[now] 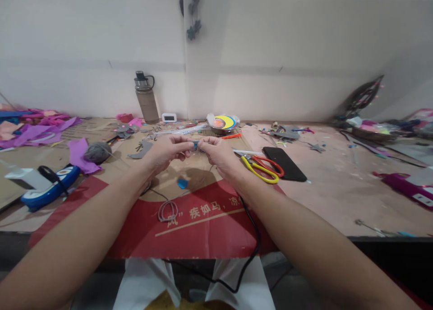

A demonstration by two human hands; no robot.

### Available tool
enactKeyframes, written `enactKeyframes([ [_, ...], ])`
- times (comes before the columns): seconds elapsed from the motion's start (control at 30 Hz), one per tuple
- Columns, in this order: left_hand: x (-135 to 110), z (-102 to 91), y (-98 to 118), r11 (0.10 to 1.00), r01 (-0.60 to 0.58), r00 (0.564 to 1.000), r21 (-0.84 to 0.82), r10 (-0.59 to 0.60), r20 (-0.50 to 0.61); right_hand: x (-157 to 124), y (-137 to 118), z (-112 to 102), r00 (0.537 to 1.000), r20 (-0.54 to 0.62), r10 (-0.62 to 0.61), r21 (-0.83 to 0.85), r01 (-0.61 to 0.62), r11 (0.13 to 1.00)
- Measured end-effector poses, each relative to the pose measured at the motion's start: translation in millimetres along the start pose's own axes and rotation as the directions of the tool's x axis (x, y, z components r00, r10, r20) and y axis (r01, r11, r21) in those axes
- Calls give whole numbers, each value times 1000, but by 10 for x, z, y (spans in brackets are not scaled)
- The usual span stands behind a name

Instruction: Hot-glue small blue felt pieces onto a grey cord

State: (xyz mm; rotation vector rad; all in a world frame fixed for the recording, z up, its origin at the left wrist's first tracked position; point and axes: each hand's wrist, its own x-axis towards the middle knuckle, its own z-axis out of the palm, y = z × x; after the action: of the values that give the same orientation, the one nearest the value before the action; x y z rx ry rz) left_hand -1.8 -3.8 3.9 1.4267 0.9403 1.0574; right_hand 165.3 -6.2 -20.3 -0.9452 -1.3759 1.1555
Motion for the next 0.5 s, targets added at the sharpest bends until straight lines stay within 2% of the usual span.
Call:
enactKeyframes([
  [0.1,5,3,-19,1000,0,1000,12,0,-9,-42,-32,45,1000,8,26,27,-27,999],
  [0.3,27,-91,-27,978,118,987,-170,-96,132,-109,-115,35,986,77,148,180,-160,971],
  [0.4,37,-112,-33,968,132,990,-212,-117,83,-86,-106,-1,985,58,162,212,-171,962],
  [0.5,43,-95,-47,981,103,995,-166,-101,19,-73,-92,-6,988,6,155,193,-154,969],
])
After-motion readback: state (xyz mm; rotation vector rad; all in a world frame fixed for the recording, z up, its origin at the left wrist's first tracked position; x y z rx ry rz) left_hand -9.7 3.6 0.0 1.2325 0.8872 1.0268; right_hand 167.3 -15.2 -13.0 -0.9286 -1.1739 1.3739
